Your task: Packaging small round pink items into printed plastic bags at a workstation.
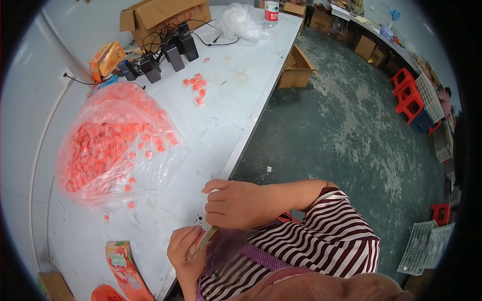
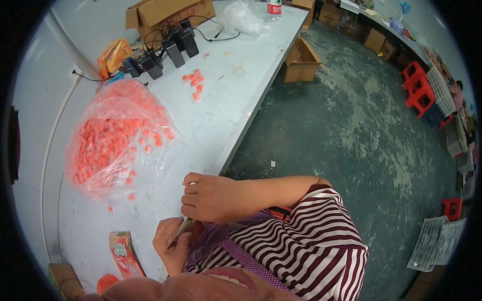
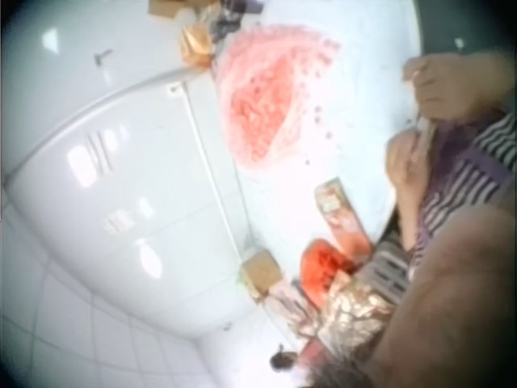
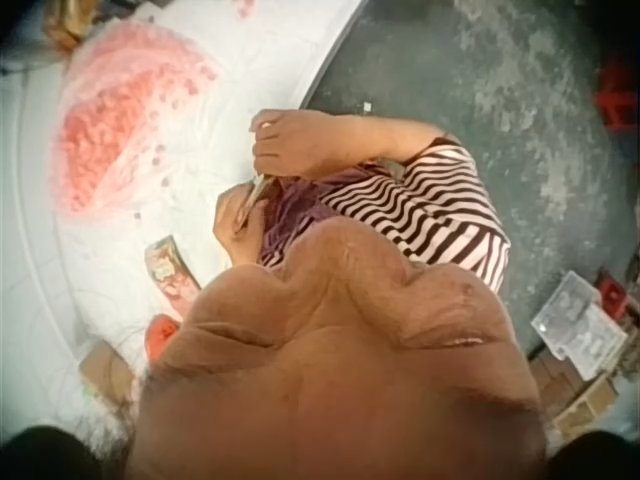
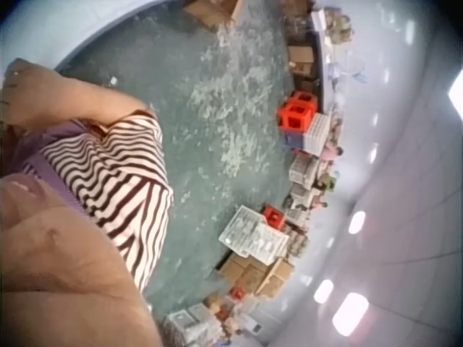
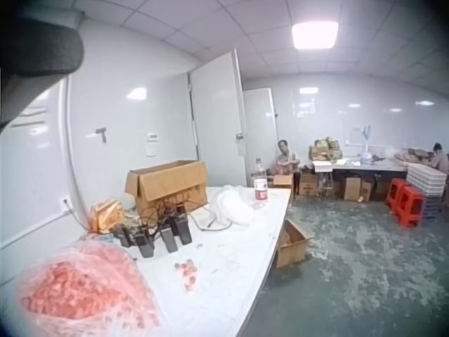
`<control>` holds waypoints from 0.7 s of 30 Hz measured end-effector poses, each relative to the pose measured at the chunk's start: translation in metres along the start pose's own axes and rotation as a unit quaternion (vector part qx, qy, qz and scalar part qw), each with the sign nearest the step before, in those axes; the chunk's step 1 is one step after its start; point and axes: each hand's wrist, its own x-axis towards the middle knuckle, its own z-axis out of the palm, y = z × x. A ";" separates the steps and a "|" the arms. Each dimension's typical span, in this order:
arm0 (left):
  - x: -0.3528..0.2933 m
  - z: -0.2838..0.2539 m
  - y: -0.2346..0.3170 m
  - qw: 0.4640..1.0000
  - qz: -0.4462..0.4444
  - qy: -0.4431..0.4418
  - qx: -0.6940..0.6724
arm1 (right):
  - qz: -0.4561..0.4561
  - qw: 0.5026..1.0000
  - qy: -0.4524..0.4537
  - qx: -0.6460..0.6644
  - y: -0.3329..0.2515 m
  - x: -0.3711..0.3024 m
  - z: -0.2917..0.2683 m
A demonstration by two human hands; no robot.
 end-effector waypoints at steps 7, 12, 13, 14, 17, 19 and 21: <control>0.001 0.003 -0.005 0.998 0.053 0.004 0.038 | 0.019 0.998 0.008 0.055 -0.002 -0.004 0.009; -0.001 -0.003 -0.003 0.999 -0.021 -0.039 -0.006 | -0.001 0.998 0.027 0.061 0.001 0.000 0.007; -0.002 -0.004 -0.002 0.999 -0.023 -0.038 -0.004 | -0.010 0.998 0.036 0.058 0.003 0.001 0.004; -0.003 -0.003 -0.004 0.994 -0.081 -0.066 -0.030 | -0.011 0.998 0.037 0.059 0.004 0.001 0.004; -0.023 0.001 -0.029 0.975 -0.179 -0.092 -0.093 | -0.024 0.997 0.032 0.070 0.006 0.003 0.003; -0.030 0.008 -0.038 0.963 -0.216 -0.088 -0.133 | -0.034 0.995 0.040 0.091 0.008 0.001 0.003; -0.034 0.014 -0.037 0.967 -0.229 -0.087 -0.066 | -0.030 0.993 0.055 0.096 0.009 -0.006 0.008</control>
